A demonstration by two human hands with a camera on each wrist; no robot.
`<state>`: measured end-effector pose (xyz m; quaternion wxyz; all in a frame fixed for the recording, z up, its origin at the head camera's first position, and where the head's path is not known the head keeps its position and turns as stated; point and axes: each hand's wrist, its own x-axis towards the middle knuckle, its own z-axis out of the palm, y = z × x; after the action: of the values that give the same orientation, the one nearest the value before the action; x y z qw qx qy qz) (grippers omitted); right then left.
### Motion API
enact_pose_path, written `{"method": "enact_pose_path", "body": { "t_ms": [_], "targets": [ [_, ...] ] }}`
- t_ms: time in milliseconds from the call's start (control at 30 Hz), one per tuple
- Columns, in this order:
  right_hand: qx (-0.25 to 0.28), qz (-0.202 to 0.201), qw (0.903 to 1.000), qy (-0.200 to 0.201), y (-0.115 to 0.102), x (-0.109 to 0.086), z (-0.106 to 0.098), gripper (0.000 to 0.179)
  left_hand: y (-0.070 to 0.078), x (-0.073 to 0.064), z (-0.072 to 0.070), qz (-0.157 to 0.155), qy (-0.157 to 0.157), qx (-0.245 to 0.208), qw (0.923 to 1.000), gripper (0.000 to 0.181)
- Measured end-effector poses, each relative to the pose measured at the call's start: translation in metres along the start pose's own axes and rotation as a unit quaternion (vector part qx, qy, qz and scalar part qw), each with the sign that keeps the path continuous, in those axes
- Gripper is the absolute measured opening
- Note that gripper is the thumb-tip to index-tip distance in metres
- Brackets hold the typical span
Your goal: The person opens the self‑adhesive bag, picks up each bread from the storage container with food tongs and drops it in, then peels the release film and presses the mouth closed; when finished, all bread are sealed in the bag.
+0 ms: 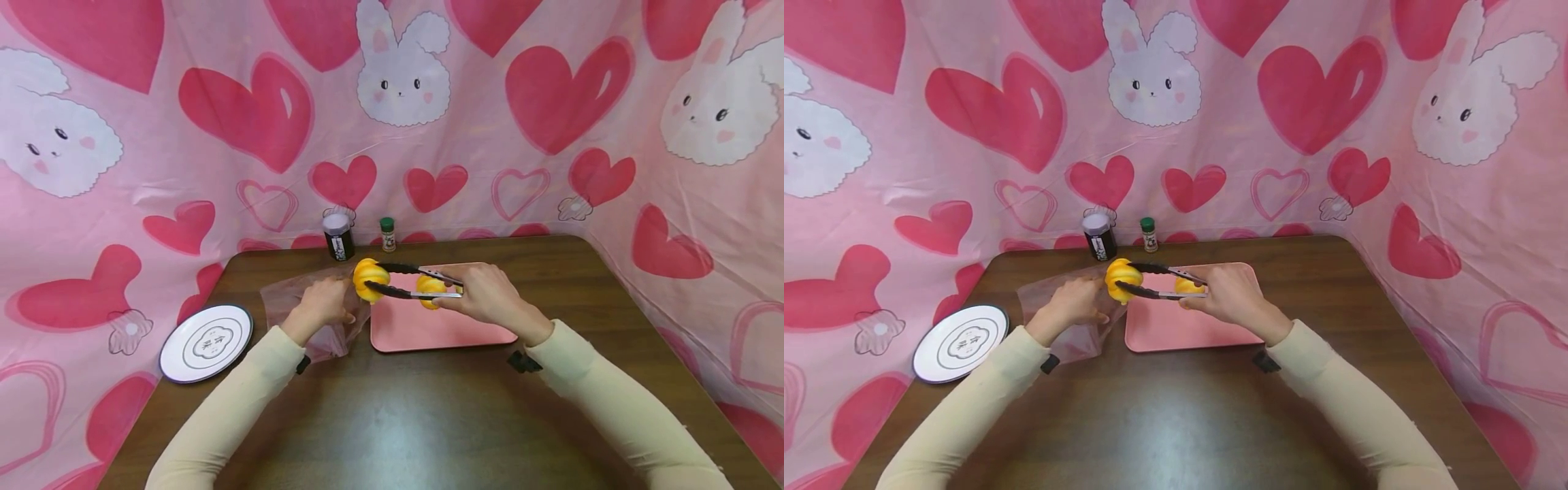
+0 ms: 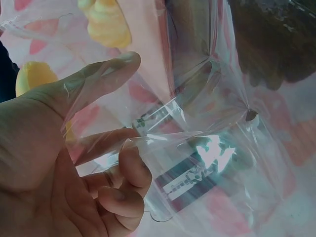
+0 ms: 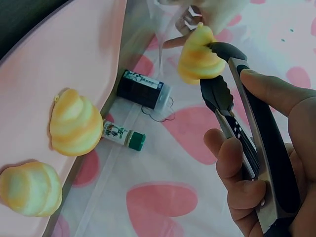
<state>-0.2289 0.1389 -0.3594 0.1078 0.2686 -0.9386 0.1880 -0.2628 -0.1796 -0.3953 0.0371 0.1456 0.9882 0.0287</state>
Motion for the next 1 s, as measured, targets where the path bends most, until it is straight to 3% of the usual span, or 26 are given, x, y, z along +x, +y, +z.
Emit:
{"method": "enact_pose_path", "body": {
  "t_ms": [300, 500, 700, 867, 1000],
  "targets": [
    [-0.048, -0.024, 0.9983, -0.023, -0.0039, -0.0018, -0.0003, 0.061, -0.0016, 0.0006, -0.0023, -0.001, 0.011, -0.036, 0.9993, 0.075],
    [-0.069, -0.032, 0.9968, -0.025, -0.0035, -0.0014, 0.0014, 0.060, -0.0013, 0.0011, -0.0029, 0.027, 0.041, -0.068, 0.9965, 0.069],
    [-0.077, -0.030, 0.9962, -0.026, -0.0032, -0.0004, 0.0023, 0.059, -0.0009, 0.0020, -0.0039, 0.043, 0.051, -0.098, 0.9930, 0.064],
    [-0.083, -0.030, 0.9957, -0.028, -0.0028, -0.0002, 0.0034, 0.059, -0.0001, 0.0020, -0.0047, 0.059, 0.060, -0.093, 0.9922, 0.062],
    [-0.090, -0.033, 0.9950, -0.027, -0.0029, 0.0006, 0.0039, 0.060, 0.0009, 0.0018, -0.0035, 0.077, 0.070, -0.086, 0.9908, 0.050]
  ]
}}
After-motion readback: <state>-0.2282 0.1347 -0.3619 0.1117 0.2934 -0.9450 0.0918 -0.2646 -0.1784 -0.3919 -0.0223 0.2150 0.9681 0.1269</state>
